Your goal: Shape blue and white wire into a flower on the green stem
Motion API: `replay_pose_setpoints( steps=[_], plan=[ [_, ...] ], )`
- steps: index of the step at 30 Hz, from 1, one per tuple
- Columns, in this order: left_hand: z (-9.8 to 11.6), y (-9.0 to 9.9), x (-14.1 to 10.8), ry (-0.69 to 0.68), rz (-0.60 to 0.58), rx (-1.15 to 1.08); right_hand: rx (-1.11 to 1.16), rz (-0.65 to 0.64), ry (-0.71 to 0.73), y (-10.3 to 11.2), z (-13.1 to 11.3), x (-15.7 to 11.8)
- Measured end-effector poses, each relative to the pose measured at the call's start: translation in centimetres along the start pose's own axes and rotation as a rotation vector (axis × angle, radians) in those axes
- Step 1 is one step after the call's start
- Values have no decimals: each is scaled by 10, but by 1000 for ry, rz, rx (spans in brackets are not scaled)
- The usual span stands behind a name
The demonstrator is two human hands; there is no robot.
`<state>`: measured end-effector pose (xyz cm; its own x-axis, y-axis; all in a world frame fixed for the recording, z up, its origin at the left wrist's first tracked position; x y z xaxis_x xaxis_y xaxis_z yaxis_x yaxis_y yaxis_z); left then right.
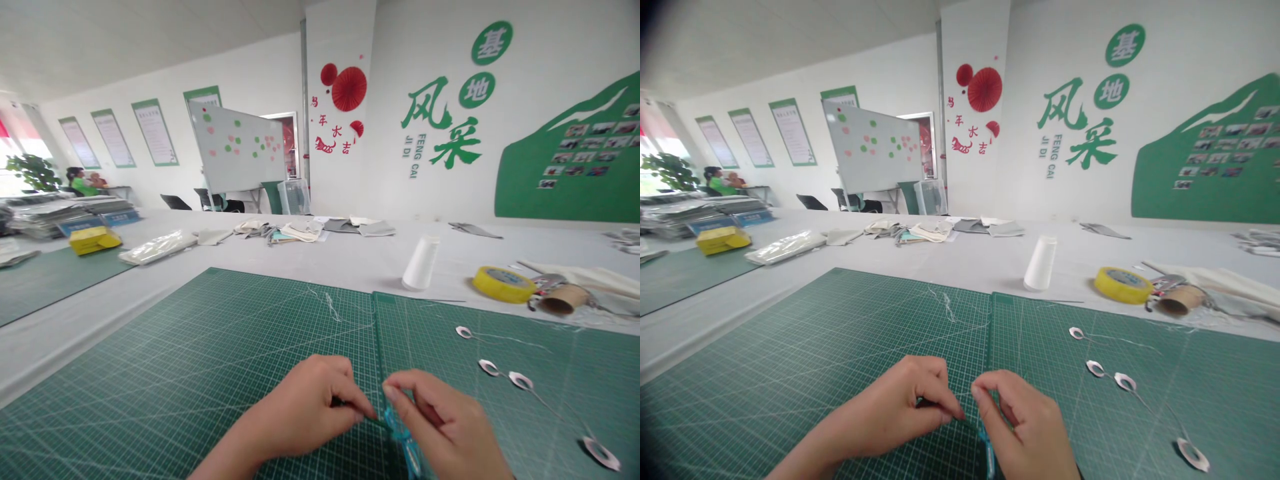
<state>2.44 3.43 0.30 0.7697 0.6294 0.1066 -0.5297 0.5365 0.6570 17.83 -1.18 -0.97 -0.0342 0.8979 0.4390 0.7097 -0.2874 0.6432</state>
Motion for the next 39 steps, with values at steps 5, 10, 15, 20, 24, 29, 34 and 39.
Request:
replay_pose_setpoints(
  steps=[5,10,15,20,24,29,34,39],
  plan=[
    [4,-1,-1,-43,-57,-105,168,-204,-237,-11,19,5],
    [6,6,1,-30,-35,-204,423,-236,-354,-16,28,9],
    [8,6,0,-35,-51,-245,548,-261,-404,-22,36,7],
    [8,8,-2,-23,-27,-288,662,-299,-478,-35,47,4],
    [6,14,1,-23,45,-335,763,-314,-570,-44,47,2],
    [-3,20,3,31,205,-374,850,-320,-659,-46,36,-1],
    [-12,22,4,90,300,-414,966,-354,-687,-53,29,-6],
    [-19,24,3,136,356,-464,1014,-394,-714,-59,26,-13]
  ],
)
Point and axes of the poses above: each hand's wrist, its own x-axis towards the middle knuckle, its own y-axis out of the back of the hand, z = x × y, the point moved 5 cm from there along x, towards the middle knuckle, and after that the axes turned 3 degrees about -x, right-handed, at the moved point
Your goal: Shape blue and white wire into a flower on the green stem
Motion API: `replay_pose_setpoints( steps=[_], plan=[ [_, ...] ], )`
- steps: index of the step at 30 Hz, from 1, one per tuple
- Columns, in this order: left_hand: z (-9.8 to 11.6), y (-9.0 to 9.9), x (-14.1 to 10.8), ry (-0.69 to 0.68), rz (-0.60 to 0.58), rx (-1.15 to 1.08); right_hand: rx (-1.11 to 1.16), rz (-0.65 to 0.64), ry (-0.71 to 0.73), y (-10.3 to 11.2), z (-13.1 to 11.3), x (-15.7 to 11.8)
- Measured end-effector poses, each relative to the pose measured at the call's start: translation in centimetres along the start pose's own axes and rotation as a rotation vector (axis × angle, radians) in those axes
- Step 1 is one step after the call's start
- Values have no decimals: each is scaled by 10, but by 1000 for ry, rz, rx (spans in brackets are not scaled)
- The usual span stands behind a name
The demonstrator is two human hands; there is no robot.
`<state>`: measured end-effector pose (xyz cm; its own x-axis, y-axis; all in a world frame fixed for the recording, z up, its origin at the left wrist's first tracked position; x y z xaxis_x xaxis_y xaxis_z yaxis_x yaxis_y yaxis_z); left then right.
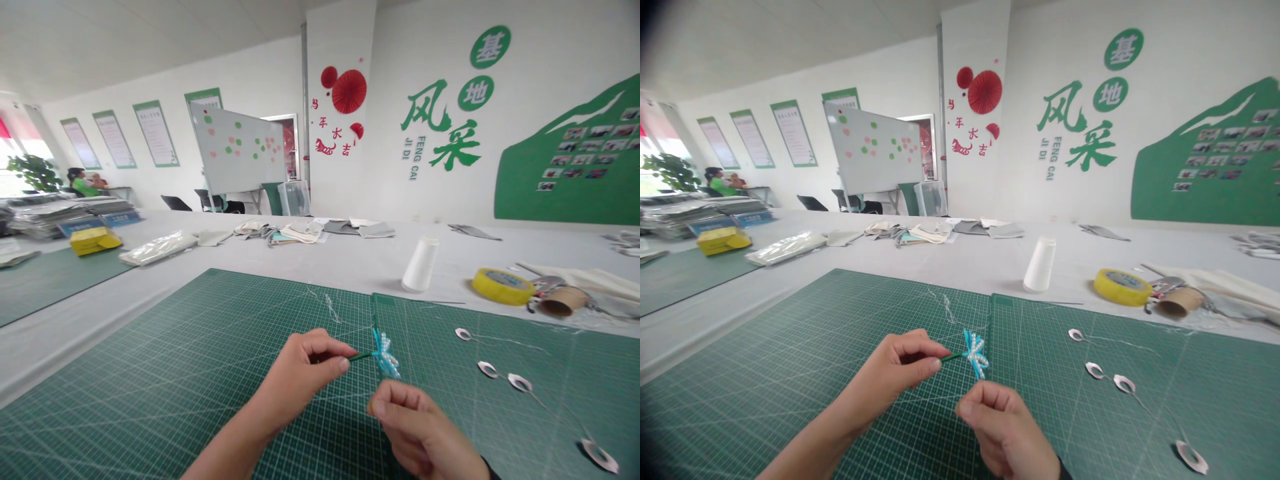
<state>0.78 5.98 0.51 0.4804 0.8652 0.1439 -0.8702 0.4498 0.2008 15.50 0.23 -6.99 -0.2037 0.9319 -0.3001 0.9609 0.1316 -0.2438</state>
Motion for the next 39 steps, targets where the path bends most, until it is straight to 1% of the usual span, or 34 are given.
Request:
replay_pose_setpoints(
  steps=[2,5,7,10,13,16,20,23,25,29,33,35,39],
  plan=[
    [-1,1,0,19,20,9,-16,10,11,-1,0,0],
    [-3,3,1,34,48,54,-75,46,71,0,-2,-1],
    [-2,4,1,29,66,113,-183,98,190,0,-8,-2],
    [-1,4,1,23,80,202,-409,205,368,0,-16,-8],
    [-1,2,1,21,73,250,-558,279,406,-1,-20,-15],
    [-3,0,0,13,53,299,-708,349,492,-4,-30,-26],
    [-3,-6,-2,-36,-1,391,-882,433,699,-8,-47,-40],
    [-1,-12,-4,-70,-72,451,-958,429,822,-8,-54,-45],
    [1,-15,-6,-84,-137,471,-986,418,851,-6,-55,-45],
    [3,-21,-10,-90,-275,465,-982,408,799,0,-56,-41],
    [4,-23,-13,-71,-361,403,-936,369,667,8,-55,-32],
    [5,-24,-14,-64,-404,339,-854,334,550,15,-51,-25],
    [11,-24,-16,-53,-459,215,-536,194,338,24,-37,-10]
  ],
)
Point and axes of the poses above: each hand's wrist, its own x-axis towards the middle knuckle, its own y-axis out of the back of the hand, z = x × y, the point moved 5 cm from there along x, towards the middle knuckle, and after that the axes turned 3 degrees about -x, right-handed, at the moved point
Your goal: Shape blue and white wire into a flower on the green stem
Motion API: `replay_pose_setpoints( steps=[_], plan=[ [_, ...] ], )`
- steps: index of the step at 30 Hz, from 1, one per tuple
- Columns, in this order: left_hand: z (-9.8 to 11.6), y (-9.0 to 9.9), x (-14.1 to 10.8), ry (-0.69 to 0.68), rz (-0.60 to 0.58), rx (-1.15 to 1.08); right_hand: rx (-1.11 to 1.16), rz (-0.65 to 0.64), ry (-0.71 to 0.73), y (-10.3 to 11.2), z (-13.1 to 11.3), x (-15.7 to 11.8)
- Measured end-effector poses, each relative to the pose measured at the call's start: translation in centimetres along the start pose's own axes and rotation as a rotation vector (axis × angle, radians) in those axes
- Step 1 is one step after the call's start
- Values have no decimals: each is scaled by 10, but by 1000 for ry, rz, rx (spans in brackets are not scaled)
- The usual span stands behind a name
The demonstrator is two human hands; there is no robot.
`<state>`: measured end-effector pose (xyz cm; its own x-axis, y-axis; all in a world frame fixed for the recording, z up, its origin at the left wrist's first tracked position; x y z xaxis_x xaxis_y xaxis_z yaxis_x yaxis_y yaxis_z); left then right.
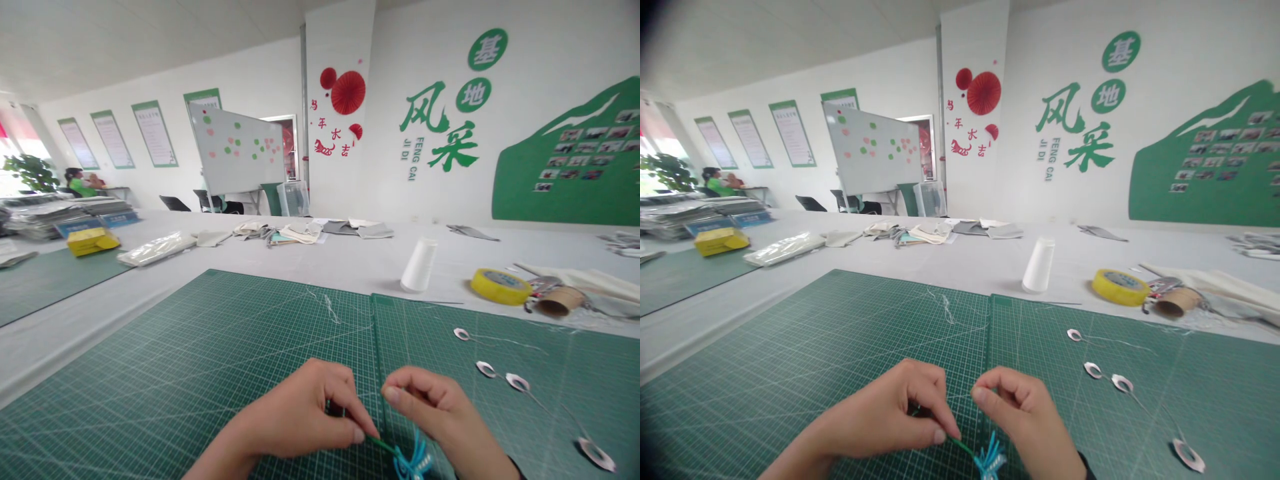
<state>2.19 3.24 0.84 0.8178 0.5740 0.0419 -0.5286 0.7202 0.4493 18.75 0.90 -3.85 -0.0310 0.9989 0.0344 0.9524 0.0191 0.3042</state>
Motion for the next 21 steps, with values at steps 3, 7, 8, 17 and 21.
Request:
replay_pose_setpoints(
  steps=[3,7,8,17,21],
  plan=[
    [3,2,-1,-19,4,-82,216,-29,-122,-4,9,2],
    [3,8,-1,-22,87,-178,314,-46,-183,-10,9,2],
    [2,9,-1,-16,112,-200,327,-51,-197,-12,9,2],
    [-11,19,5,47,328,-266,465,-83,-271,-26,13,-1],
    [-17,21,4,102,389,-347,542,-106,-310,-35,17,-5]
  ],
)
Point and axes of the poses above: each hand's wrist, its own x-axis towards the middle knuckle, its own y-axis out of the back of the hand, z = x × y, the point moved 5 cm from there along x, towards the middle knuckle, and after that the axes turned 3 degrees about -x, right-handed, at the moved point
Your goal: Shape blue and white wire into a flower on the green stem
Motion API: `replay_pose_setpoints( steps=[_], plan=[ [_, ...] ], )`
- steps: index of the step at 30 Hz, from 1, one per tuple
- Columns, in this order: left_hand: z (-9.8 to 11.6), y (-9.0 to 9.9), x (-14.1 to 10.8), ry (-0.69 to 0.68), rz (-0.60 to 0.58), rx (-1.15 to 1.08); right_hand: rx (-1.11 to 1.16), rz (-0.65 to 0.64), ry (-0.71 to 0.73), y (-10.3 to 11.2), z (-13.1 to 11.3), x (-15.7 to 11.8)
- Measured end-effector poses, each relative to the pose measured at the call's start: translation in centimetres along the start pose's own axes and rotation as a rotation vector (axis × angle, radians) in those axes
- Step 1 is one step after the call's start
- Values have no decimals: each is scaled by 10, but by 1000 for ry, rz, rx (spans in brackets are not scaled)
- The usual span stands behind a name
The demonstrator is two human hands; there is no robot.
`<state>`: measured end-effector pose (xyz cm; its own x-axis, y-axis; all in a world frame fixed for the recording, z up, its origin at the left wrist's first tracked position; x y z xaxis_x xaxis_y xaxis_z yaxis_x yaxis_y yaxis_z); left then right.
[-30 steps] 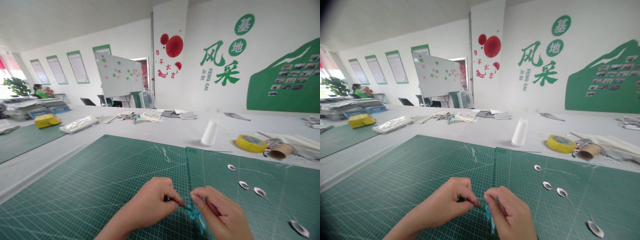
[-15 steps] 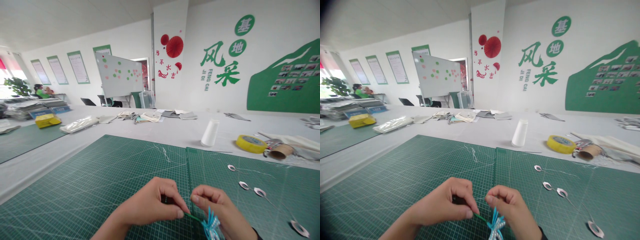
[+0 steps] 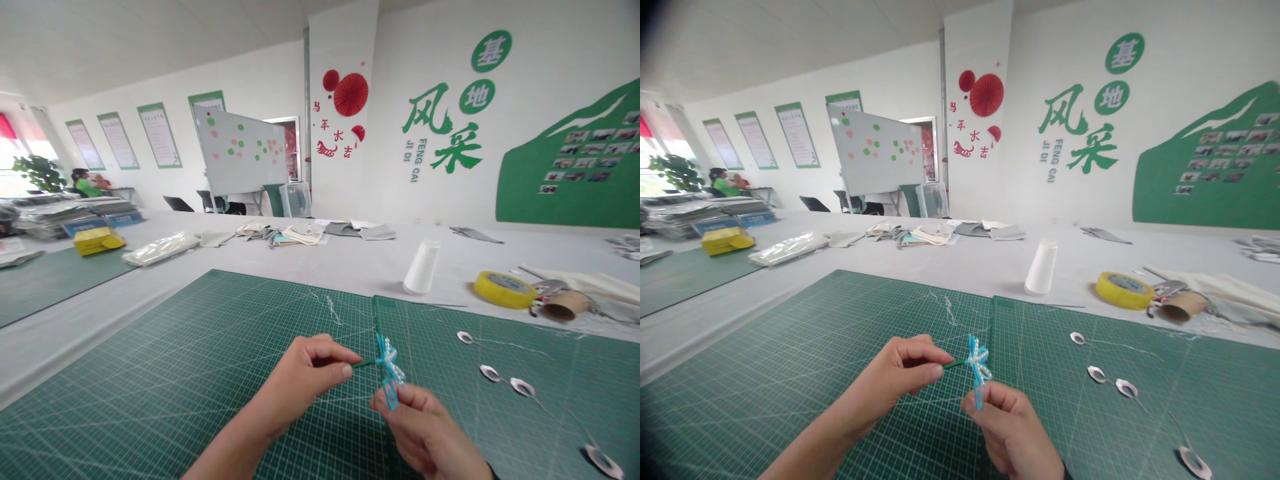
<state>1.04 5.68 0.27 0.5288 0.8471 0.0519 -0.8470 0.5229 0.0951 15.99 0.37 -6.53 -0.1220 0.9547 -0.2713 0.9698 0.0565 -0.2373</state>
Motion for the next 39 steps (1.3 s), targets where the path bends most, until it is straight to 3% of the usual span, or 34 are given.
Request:
replay_pose_setpoints(
  steps=[4,7,13,20,25,28,31,36,39],
  plan=[
    [-3,3,1,69,56,-99,22,8,-17,-2,7,0],
    [-3,7,2,56,105,-32,-23,54,21,0,6,0],
    [0,10,2,-44,190,327,-612,160,352,0,-22,-15],
    [-2,1,1,-101,109,530,-905,352,646,-5,-38,-35],
    [2,-11,-3,-159,-53,635,-1014,327,930,-9,-50,-44],
    [6,-19,-9,-191,-195,619,-999,380,878,-2,-52,-42],
    [8,-24,-13,-197,-283,572,-923,418,672,13,-48,-31],
    [11,-26,-16,-210,-335,467,-458,172,286,29,-29,-5],
    [15,-24,-16,-208,-339,378,-261,124,176,30,-19,2]
  ],
)
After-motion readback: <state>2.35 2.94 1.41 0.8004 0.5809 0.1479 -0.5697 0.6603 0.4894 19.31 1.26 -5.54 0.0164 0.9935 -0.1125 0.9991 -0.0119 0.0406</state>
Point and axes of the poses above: each hand's wrist, its own x-axis towards the middle knuckle, its own y-axis out of the back of the hand, z = x × y, the point moved 5 cm from there along x, towards the middle knuckle, and after that the axes turned 3 degrees about -x, right-handed, at the moved point
